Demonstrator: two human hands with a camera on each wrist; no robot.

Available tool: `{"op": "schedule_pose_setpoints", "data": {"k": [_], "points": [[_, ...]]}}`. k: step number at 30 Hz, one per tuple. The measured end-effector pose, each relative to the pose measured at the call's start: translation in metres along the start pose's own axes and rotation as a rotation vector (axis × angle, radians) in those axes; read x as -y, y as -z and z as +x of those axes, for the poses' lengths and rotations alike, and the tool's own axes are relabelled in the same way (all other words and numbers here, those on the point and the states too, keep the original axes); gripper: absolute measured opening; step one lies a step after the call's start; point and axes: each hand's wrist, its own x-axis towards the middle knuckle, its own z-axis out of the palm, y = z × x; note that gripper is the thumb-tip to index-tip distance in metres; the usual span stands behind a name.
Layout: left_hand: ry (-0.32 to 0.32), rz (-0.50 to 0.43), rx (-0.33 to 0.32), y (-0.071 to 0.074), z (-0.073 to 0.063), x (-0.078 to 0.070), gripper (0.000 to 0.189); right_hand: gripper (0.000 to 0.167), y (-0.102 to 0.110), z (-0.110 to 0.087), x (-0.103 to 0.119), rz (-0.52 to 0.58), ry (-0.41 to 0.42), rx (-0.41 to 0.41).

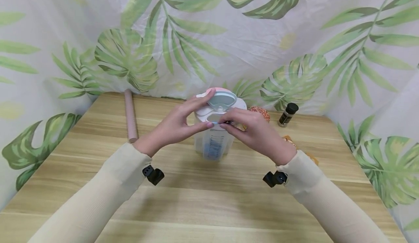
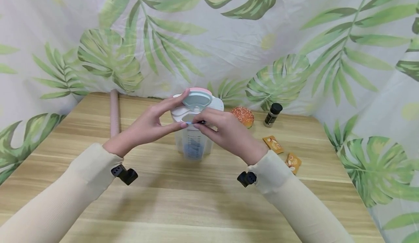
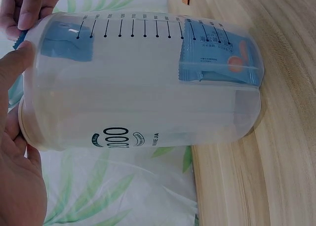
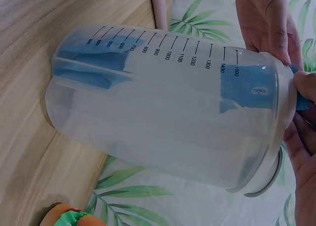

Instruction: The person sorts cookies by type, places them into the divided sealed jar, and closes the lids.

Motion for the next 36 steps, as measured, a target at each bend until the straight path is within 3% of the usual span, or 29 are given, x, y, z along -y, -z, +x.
{"op": "schedule_pose_setpoints", "data": {"k": [9,24,30,36], "points": [[-0.005,0.002,-0.001,0.000,0.002,-0.001,0.083,0.019,0.000,0.000,0.000,-0.042,0.008,0.033],[-0.017,-0.002,-0.013,-0.002,0.003,0.001,0.083,0.018,0.001,-0.002,0.001,-0.033,0.017,0.019],[0.003,-0.002,-0.018,-0.001,0.002,0.001,0.082,0.015,0.002,-0.003,-0.004,0.058,-0.039,-0.107],[0.021,0.009,-0.031,-0.001,0.002,0.000,0.084,0.009,0.004,-0.002,-0.010,0.129,-0.167,-0.294]]}}
